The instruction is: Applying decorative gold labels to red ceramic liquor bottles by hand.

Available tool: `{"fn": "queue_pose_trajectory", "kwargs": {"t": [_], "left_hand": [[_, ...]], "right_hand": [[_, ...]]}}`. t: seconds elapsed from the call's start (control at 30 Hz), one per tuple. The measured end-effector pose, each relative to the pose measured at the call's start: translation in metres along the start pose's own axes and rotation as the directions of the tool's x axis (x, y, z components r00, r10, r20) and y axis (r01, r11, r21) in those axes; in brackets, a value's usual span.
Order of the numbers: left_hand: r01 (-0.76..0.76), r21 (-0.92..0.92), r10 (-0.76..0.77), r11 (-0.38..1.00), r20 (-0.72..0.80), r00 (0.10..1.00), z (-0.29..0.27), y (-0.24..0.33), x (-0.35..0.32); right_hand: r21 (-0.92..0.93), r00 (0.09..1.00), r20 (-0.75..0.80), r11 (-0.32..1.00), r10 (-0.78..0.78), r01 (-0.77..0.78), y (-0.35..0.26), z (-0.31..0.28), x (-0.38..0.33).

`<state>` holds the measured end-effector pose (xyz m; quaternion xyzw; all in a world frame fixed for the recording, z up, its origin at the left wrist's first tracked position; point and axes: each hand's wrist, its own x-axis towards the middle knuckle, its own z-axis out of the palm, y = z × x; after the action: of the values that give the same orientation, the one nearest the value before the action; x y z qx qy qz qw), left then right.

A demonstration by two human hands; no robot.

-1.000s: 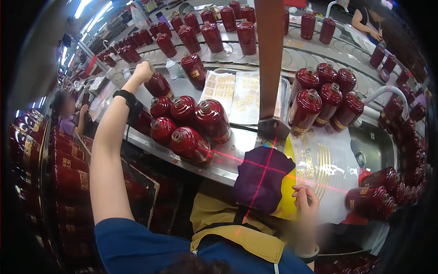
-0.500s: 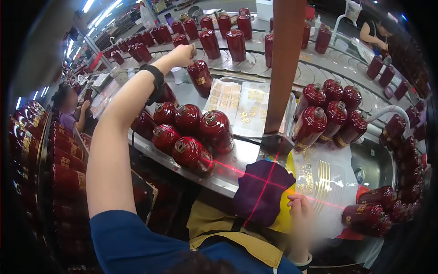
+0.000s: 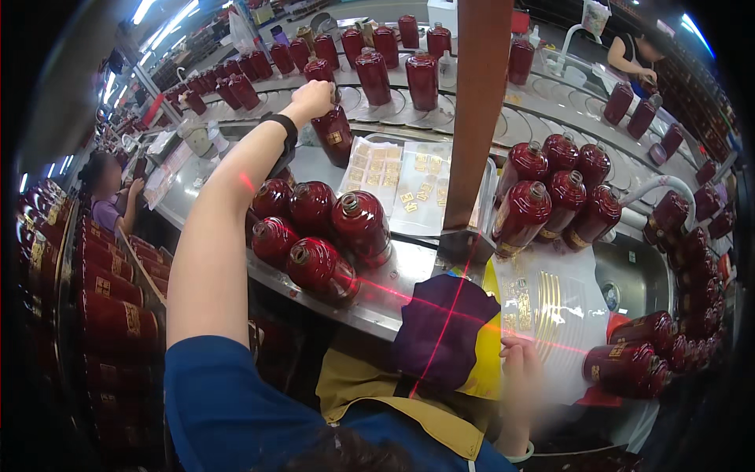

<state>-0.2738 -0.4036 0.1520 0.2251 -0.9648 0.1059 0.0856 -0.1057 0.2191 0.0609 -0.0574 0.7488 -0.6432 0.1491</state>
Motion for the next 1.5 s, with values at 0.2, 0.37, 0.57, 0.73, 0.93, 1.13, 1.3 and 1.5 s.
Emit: {"fn": "queue_pose_trajectory", "kwargs": {"t": [0.2,0.37,0.57,0.73,0.93,1.13,1.3,1.5], "left_hand": [[-0.047,-0.121,0.052,0.992,0.039,0.998,0.015,-0.042,0.009],[-0.029,-0.004,0.025,1.0,-0.409,0.912,-0.103,-0.076,0.015],[-0.125,-0.333,0.017,0.935,-0.309,0.951,-0.25,0.056,-0.147],[-0.336,-0.514,0.181,0.79,-0.328,0.927,-0.305,0.12,-0.252],[-0.373,-0.915,0.493,0.15,-0.258,0.831,-0.212,0.2,-0.314],[-0.051,-0.997,0.505,0.066,-0.01,0.863,-0.133,0.228,-0.299],[-0.073,-0.979,0.172,0.188,-0.04,0.984,-0.096,0.214,-0.287],[-0.135,-0.988,0.225,0.078,-0.115,0.968,-0.066,0.216,-0.343]], "right_hand": [[0.056,0.996,0.057,0.996,0.065,-0.068,-0.009,0.006,-0.006],[0.114,0.987,0.159,0.993,-0.019,0.0,-0.002,0.005,-0.007],[0.075,0.949,0.253,0.982,-0.188,0.175,-0.042,0.02,0.007],[0.088,0.866,0.271,0.907,-0.42,0.413,-0.061,0.029,0.023],[0.534,0.713,0.586,0.845,-0.385,0.018,-0.071,0.027,0.025],[0.247,0.781,0.625,0.946,0.012,-0.212,-0.062,0.02,0.007],[0.316,0.789,0.593,0.855,0.16,-0.411,-0.043,0.031,0.024],[0.293,0.797,0.562,0.848,0.221,-0.442,-0.036,0.049,0.062]]}}
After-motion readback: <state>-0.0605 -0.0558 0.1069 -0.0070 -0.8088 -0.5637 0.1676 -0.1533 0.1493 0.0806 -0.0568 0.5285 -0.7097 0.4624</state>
